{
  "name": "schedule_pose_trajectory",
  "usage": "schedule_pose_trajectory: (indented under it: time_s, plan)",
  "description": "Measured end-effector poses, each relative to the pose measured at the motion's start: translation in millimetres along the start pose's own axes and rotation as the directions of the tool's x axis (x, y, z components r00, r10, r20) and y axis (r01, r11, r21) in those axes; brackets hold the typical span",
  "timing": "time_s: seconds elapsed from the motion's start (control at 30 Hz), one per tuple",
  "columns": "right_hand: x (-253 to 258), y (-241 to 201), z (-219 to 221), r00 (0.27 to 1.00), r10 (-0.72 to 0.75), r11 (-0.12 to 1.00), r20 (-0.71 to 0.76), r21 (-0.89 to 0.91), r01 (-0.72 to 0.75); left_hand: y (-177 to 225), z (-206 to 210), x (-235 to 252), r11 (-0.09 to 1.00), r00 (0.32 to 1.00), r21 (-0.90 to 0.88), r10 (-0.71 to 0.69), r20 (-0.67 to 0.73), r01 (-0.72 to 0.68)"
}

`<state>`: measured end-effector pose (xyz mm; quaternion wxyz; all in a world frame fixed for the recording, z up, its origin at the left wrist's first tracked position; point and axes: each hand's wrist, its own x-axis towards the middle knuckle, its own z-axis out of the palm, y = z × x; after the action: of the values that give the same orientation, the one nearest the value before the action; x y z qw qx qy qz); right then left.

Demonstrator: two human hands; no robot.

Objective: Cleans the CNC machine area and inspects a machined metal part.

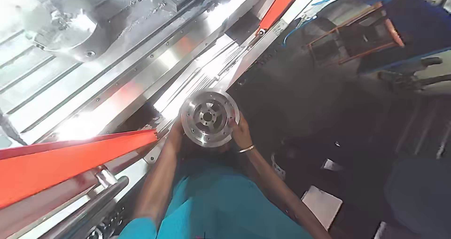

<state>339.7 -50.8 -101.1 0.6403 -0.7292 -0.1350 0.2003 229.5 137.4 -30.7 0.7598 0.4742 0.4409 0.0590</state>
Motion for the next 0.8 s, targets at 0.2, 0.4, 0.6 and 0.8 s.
schedule_pose_trajectory:
  time_s: [0.2, 0.4, 0.6, 0.8]
  plan:
    - [60, 29, 17, 0.992, 0.024, 1.0, 0.121, -0.022, -0.021, -30, -18, 100, 0.99, 0.995, -0.105, -0.097, -0.021, 0.094]
    - [76, 40, 17, 0.981, 0.094, 0.995, 0.168, -0.049, -0.087, -1, -4, 108, 0.98, 0.98, -0.037, -0.197, -0.011, 0.196]
    - [84, 51, 13, 0.975, 0.101, 0.995, 0.198, -0.045, -0.094, -30, -7, 155, 0.953, 0.987, -0.269, -0.117, 0.108, 0.142]
    - [95, 51, 7, 0.966, 0.087, 0.994, 0.245, -0.087, -0.068, -60, -18, 173, 0.958, 0.99, -0.279, 0.092, 0.108, -0.058]
